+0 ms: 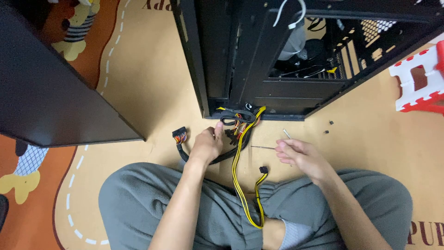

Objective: Removing a power supply unit from a computer case and unscrewing its fan grill for maintenance or cleaning.

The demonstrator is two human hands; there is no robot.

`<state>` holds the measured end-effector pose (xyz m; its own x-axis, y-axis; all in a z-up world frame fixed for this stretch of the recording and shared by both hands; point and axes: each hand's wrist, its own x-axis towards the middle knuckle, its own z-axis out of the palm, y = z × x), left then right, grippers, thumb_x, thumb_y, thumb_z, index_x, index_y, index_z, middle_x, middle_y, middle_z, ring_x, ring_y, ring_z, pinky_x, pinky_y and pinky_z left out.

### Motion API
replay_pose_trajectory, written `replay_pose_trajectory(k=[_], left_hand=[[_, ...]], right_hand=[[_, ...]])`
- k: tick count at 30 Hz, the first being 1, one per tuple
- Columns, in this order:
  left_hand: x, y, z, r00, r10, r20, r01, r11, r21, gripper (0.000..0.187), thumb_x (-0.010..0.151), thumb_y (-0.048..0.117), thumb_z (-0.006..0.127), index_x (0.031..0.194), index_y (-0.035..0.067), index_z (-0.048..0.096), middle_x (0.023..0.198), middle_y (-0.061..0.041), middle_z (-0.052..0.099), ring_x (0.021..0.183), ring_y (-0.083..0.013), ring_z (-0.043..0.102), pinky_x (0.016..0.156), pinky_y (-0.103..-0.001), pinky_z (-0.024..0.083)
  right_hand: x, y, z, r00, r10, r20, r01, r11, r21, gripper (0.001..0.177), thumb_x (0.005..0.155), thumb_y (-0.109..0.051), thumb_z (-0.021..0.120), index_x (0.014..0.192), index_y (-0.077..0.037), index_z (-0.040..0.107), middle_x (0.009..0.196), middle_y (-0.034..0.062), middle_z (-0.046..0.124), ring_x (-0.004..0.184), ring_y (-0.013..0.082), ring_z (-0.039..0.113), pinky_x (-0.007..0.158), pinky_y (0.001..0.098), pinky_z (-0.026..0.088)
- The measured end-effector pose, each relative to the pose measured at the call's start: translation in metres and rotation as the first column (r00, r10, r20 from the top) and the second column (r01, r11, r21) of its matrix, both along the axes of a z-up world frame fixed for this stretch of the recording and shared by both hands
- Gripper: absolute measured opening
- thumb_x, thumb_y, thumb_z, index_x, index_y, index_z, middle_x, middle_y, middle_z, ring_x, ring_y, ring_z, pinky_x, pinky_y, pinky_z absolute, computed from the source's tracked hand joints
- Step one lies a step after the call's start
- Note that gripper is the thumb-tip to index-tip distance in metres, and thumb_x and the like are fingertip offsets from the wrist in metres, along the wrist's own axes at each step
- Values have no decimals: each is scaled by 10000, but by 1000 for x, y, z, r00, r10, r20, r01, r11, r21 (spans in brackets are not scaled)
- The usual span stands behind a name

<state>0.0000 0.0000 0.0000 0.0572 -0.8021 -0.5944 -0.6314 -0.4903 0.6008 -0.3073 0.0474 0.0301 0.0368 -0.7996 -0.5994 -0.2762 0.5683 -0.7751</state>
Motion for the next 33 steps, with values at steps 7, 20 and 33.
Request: replay_pose_trajectory(k=[7, 20, 33], left_hand=[[-23, 28, 39, 930, -261, -261, 267, 964, -14, 607, 1090, 393, 713, 1531, -18, 637, 1450, -345, 773, 1508, -514, 649, 1297, -639, 493], [-45, 7, 74, 972, 199, -126, -234, 887, -399, 1027, 1148, 325, 659, 1796, -116, -5, 1779, -547, 135, 1652, -677, 261, 1360, -768, 230], [-1, -127, -52, 917, 365, -161, -375, 654, -657, 809, 1110, 134, 630, 1741, -228, 276, 1756, -536, 304, 1710, -552, 266, 1439, -604, 131]], right_hand=[[-105, -27, -65, 992, -119, -47, 116, 991, -73, 646, 1171, -336, 684, 1647, 87, 575, 1495, 462, 656, 1448, 588, 632, 1213, 653, 536], [-84, -72, -31, 954, -244, 172, 294, 870, -397, 866, 958, 163, 515, 1796, -14, 385, 1828, 270, 423, 1715, 438, 309, 1412, 570, 273], [-66, -65, -109, 976, -92, 197, 163, 909, -384, 931, 970, 219, 542, 1832, -63, 329, 1833, 305, 385, 1711, 449, 251, 1404, 620, 249]])
